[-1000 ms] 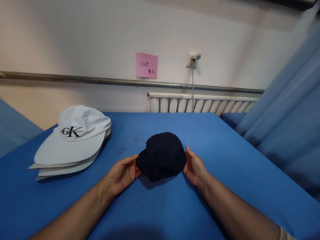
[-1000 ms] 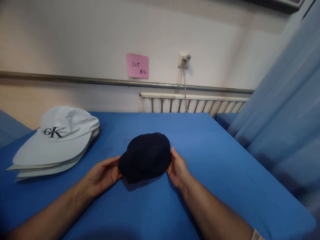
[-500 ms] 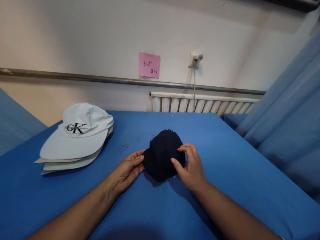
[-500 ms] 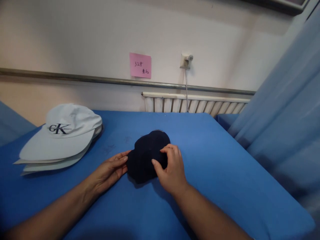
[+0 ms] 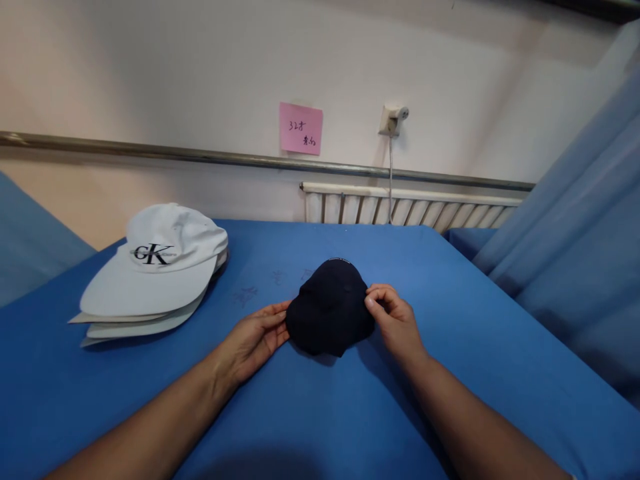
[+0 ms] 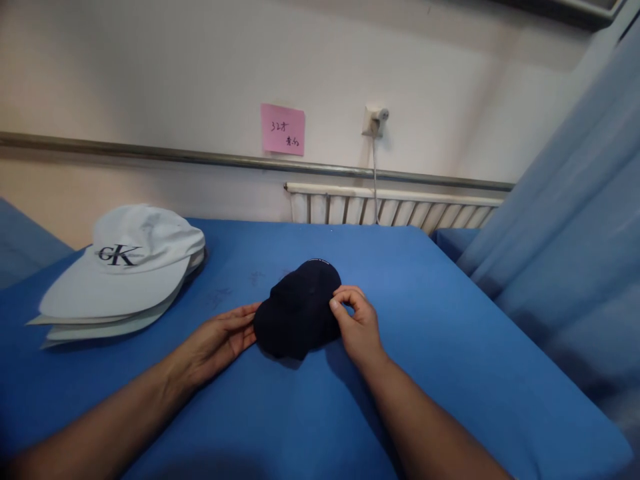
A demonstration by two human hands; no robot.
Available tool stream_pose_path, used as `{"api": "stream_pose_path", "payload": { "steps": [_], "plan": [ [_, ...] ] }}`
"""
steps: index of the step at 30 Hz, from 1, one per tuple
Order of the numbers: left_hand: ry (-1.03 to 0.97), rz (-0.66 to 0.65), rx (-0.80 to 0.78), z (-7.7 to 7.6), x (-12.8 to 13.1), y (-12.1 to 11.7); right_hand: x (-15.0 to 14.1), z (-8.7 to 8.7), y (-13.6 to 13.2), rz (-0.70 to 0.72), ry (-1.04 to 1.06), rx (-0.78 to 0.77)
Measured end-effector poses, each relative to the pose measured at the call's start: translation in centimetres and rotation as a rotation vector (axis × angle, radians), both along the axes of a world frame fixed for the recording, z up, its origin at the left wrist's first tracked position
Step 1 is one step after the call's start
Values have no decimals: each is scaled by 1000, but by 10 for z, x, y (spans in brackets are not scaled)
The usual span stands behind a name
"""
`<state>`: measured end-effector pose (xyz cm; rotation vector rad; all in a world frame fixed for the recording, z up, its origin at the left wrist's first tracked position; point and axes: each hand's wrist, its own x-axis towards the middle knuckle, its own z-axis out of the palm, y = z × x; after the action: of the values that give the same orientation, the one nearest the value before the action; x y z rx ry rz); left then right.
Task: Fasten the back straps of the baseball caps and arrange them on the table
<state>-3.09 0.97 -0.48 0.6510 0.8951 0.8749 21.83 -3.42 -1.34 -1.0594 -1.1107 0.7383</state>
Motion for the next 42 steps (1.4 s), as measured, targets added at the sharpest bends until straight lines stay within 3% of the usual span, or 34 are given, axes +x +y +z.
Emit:
{"api": "stream_pose_path", "payload": {
  "steps": [5, 13, 17, 24, 27, 32, 38, 42],
  "plan": [
    [329, 193, 299, 4, 4, -3, -6, 0, -4, -2, -84, 14],
    [819, 63, 817, 6, 8, 5, -12, 1, -10, -14, -147, 59],
    [884, 67, 854, 4, 6, 5, -9, 0, -9, -40, -186, 92],
    [1034, -87, 919, 0, 1, 2, -9, -6, -7, -35, -250, 114],
    [1008, 0, 915, 2, 0, 3, -9, -5, -7, -42, -251, 119],
    [820, 206, 711, 1, -3, 7, -7, -6, -7, -65, -238, 130],
    [980, -91, 903, -1, 2, 5, -8, -9, -6, -50, -224, 126],
    [987, -58, 917, -2, 6, 4, -9, -8, -7, -53, -222, 121]
  ]
}}
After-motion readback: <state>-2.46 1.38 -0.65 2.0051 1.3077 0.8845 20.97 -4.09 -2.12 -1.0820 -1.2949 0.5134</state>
